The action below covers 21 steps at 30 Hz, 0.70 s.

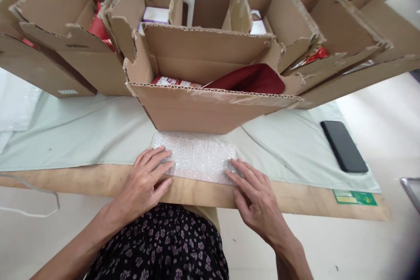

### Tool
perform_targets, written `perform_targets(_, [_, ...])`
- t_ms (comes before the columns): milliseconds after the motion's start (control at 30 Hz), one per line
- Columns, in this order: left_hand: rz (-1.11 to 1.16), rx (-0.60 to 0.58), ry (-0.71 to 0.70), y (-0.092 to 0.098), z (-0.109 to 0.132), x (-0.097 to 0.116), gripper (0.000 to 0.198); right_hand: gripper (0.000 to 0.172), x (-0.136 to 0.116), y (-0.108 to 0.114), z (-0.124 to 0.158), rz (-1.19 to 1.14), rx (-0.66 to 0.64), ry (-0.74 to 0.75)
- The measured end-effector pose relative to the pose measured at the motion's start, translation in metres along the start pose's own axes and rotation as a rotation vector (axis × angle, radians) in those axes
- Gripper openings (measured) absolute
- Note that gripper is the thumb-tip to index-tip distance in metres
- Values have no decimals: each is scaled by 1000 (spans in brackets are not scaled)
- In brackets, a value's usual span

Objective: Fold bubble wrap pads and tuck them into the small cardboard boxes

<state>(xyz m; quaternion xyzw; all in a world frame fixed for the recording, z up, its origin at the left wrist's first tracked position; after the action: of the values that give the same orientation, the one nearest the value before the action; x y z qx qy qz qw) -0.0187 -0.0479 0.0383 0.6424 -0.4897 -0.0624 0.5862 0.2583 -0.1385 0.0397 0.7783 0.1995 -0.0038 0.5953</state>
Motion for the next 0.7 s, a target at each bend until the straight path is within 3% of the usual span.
perform_targets(100, [-8,-8,-12,0,-1,0,25,42,1,-2,-2,65,-6,26])
perform_targets(200, [-7,-3,0,1,1,2,28,32,1,-3,-8,67,71,52])
perform_targets(300, [-9,36,22,3,4,7,34,26,-8,4,-13,-62,127,61])
perform_targets(467, [-25,154,-29,4,6,15,34,32,-27,28,-9,-368,158,39])
perform_targets(533, [40,202,-20,4,4,15,34,39,-32,31,-2,-417,106,39])
perform_targets(633, [165,258,13,3,2,15,31,64,-37,21,12,-380,-23,56])
perform_targets(700, [218,279,37,4,1,16,30,70,-40,11,20,-314,-14,49])
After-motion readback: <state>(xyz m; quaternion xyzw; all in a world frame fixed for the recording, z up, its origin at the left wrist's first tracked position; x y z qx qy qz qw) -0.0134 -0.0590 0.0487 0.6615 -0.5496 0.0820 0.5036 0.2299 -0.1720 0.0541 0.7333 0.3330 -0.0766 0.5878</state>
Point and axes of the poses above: each hand's wrist, its own z-axis away from the middle knuckle, its own y-axis out of the back of the hand, x = y × z, the point moved 4 cm from there along -z, towards the middle knuckle, and after that the axes turned 5 degrees about z, right-handed, at the moved point
